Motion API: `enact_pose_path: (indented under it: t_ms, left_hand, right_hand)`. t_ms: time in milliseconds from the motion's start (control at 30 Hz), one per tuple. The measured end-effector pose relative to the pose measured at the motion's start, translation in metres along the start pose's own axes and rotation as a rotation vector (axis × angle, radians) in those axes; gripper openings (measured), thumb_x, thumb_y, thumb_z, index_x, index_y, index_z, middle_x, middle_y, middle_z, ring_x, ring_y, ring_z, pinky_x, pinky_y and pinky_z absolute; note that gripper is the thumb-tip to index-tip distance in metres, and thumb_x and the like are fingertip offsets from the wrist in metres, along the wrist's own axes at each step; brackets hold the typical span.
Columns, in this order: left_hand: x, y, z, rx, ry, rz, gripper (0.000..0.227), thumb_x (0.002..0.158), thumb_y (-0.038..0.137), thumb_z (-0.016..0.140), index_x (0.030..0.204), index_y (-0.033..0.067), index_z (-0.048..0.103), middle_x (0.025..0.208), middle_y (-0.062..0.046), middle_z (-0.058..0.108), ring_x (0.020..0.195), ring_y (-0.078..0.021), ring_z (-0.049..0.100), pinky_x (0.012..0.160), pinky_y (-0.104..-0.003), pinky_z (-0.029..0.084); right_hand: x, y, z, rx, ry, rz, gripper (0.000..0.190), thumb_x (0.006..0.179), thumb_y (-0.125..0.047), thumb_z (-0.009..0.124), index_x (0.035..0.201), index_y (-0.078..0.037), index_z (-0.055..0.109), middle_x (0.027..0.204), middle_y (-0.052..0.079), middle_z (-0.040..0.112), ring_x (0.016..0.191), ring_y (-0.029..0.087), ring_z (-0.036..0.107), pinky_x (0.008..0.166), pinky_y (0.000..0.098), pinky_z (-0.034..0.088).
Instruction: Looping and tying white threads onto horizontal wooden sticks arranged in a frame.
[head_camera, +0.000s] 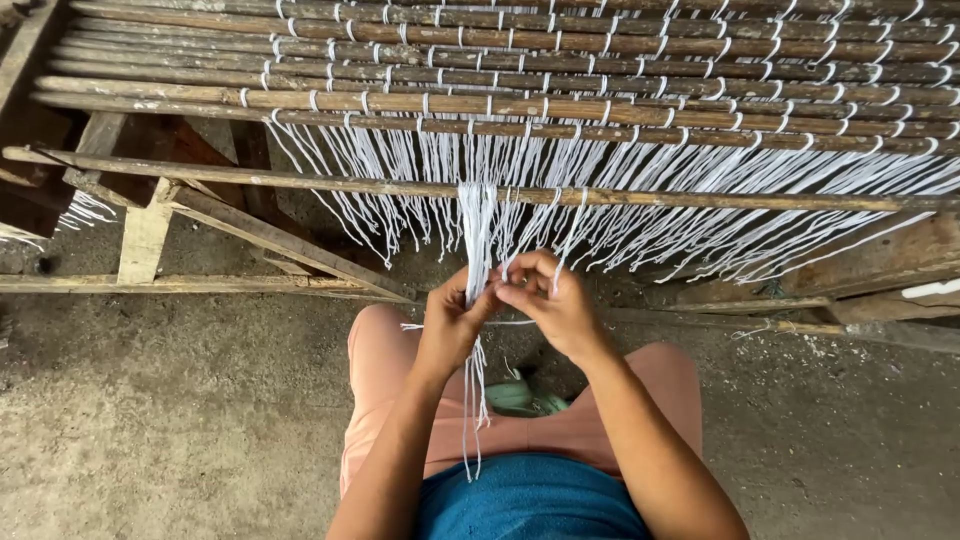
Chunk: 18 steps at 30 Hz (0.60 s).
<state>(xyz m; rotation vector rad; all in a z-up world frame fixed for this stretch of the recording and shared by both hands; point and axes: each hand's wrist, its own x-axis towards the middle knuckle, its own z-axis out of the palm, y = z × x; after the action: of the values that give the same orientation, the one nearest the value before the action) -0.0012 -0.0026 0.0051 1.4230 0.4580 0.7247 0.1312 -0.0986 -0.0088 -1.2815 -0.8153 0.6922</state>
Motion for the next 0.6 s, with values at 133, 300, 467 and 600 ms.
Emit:
enact_pose_path:
  t_ms: [133, 300, 467, 600]
  left_hand:
    - [0.001, 0.013, 0.0, -0.06, 0.038, -0.013, 0.01, 0.092, 0.011, 0.077, 0.088, 0.0027, 0.073, 0.073, -0.007, 0.072, 0.063, -0.0093, 0.053, 0.061, -0.024, 0.043]
    - [0.005, 0.017, 0.0, -0.261, 0.127, 0.004, 0.016, 0.096, 0.014, 0.071, 0.094, -0.0009, 0.068, 0.092, -0.017, 0.075, 0.077, -0.0175, 0.067, 0.076, -0.031, 0.056]
    - [0.005, -0.005, -0.005, -0.262, 0.062, 0.029, 0.015, 0.098, 0.009, 0.066, 0.104, -0.0048, 0.062, 0.087, -0.014, 0.069, 0.075, -0.0203, 0.07, 0.068, -0.029, 0.057]
    - [-0.002, -0.009, -0.006, -0.164, 0.021, -0.058, 0.013, 0.098, 0.006, 0.066, 0.1, -0.0067, 0.065, 0.079, -0.014, 0.071, 0.068, -0.0179, 0.068, 0.064, -0.027, 0.056]
  right_hand:
    - [0.002, 0.009, 0.009, -0.231, 0.122, -0.151, 0.011, 0.089, -0.008, 0.08, 0.093, -0.002, 0.071, 0.09, 0.007, 0.065, 0.066, 0.01, 0.059, 0.059, 0.0192, 0.049]
    - [0.003, 0.008, 0.012, -0.148, 0.194, -0.072, 0.008, 0.094, -0.007, 0.075, 0.095, -0.001, 0.071, 0.082, 0.007, 0.067, 0.054, 0.01, 0.058, 0.053, 0.0217, 0.05]
    - [-0.002, -0.009, 0.011, -0.129, 0.152, -0.026, 0.013, 0.095, -0.007, 0.073, 0.105, 0.0, 0.071, 0.07, 0.006, 0.064, 0.051, 0.01, 0.058, 0.051, 0.0212, 0.047]
    - [-0.002, -0.01, 0.013, -0.12, 0.193, -0.075, 0.008, 0.094, -0.006, 0.074, 0.1, -0.001, 0.074, 0.079, 0.007, 0.065, 0.053, 0.009, 0.058, 0.056, 0.0213, 0.05]
